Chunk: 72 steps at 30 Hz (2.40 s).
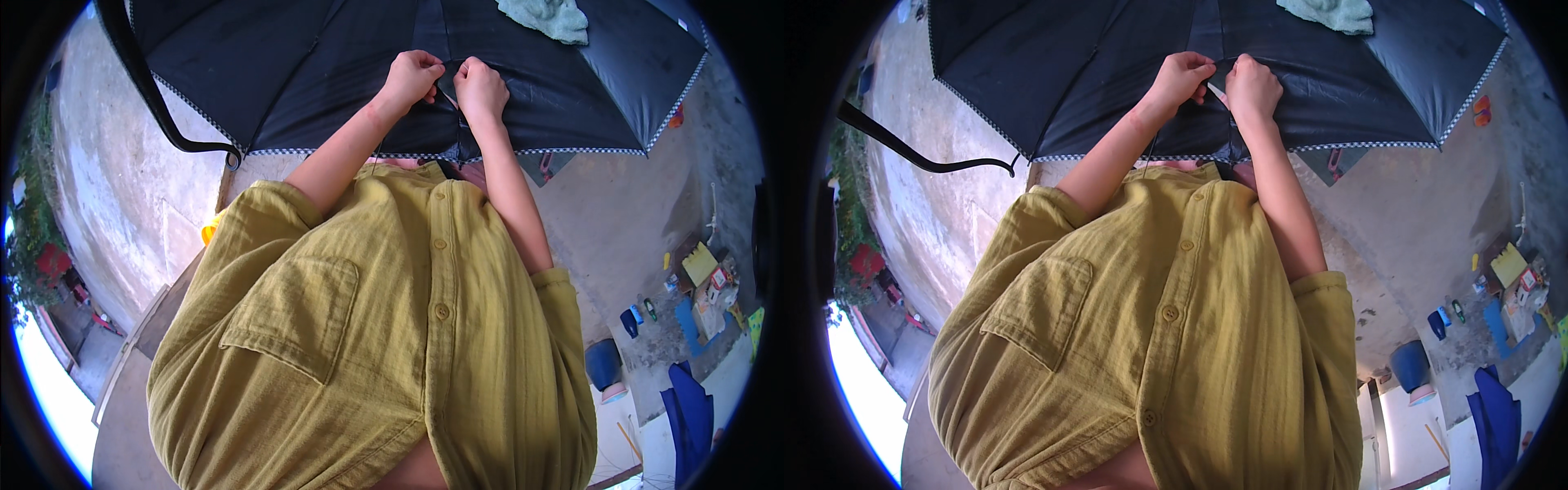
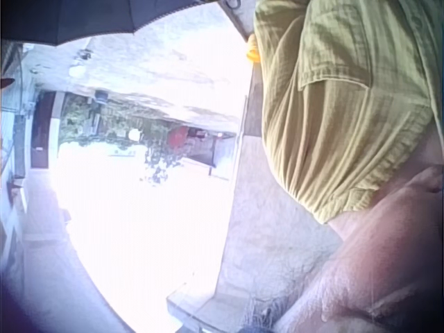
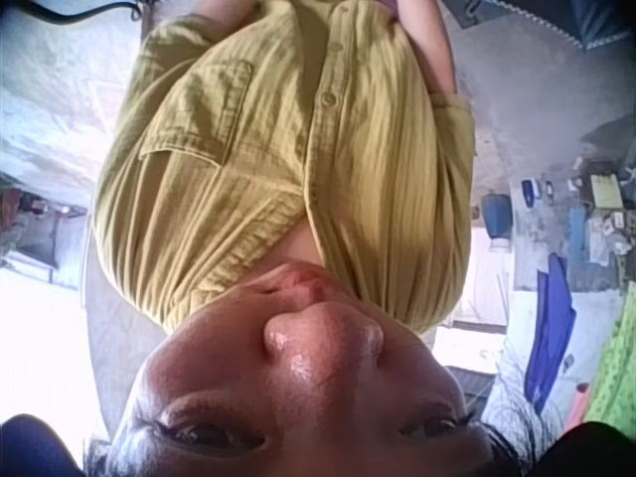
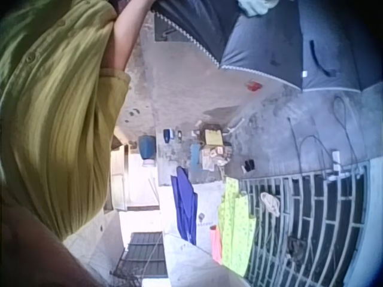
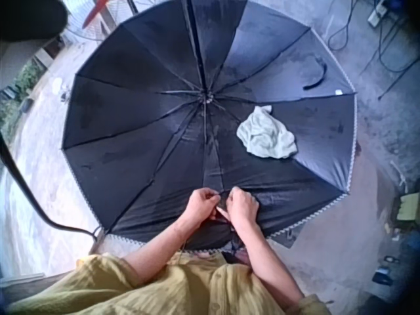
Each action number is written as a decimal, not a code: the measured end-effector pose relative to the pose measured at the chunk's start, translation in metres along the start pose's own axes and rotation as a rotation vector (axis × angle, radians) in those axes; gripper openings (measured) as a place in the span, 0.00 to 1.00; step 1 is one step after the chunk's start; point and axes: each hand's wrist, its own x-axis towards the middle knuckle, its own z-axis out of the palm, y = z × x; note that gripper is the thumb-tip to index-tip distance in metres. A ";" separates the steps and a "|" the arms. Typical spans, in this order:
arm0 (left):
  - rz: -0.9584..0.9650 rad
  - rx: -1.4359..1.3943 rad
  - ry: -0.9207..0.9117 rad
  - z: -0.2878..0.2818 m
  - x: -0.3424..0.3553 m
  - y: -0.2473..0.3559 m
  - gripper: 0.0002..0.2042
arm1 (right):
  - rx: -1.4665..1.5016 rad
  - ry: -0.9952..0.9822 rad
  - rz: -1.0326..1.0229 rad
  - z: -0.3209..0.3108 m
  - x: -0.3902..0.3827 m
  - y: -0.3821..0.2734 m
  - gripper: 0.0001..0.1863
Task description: The person retrieves a spool of thread and a needle from a table, then moves outside to a patio area. They thread the needle and begin sewing a tear on the canopy of a black umbrella. The person continues stitching along the edge of the umbrella fabric.
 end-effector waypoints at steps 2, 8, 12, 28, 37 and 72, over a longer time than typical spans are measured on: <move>-0.006 -0.011 0.018 0.001 0.001 0.000 0.09 | 0.141 -0.042 0.054 -0.001 0.001 0.002 0.04; -0.022 0.022 0.067 0.002 0.001 -0.002 0.08 | 0.064 0.017 0.012 -0.013 -0.008 0.003 0.07; -0.021 0.036 0.067 0.001 0.001 -0.004 0.09 | -0.089 0.014 -0.071 -0.012 -0.013 0.001 0.11; 0.087 0.086 0.052 0.003 0.001 -0.014 0.06 | 0.042 0.179 -0.131 0.003 -0.018 0.002 0.07; -0.004 -0.026 0.031 0.000 -0.002 -0.006 0.06 | 0.298 0.015 0.092 -0.001 -0.004 -0.007 0.04; -0.071 -0.061 -0.188 -0.009 -0.020 0.002 0.07 | -0.011 -0.237 -0.015 -0.046 -0.073 0.003 0.10</move>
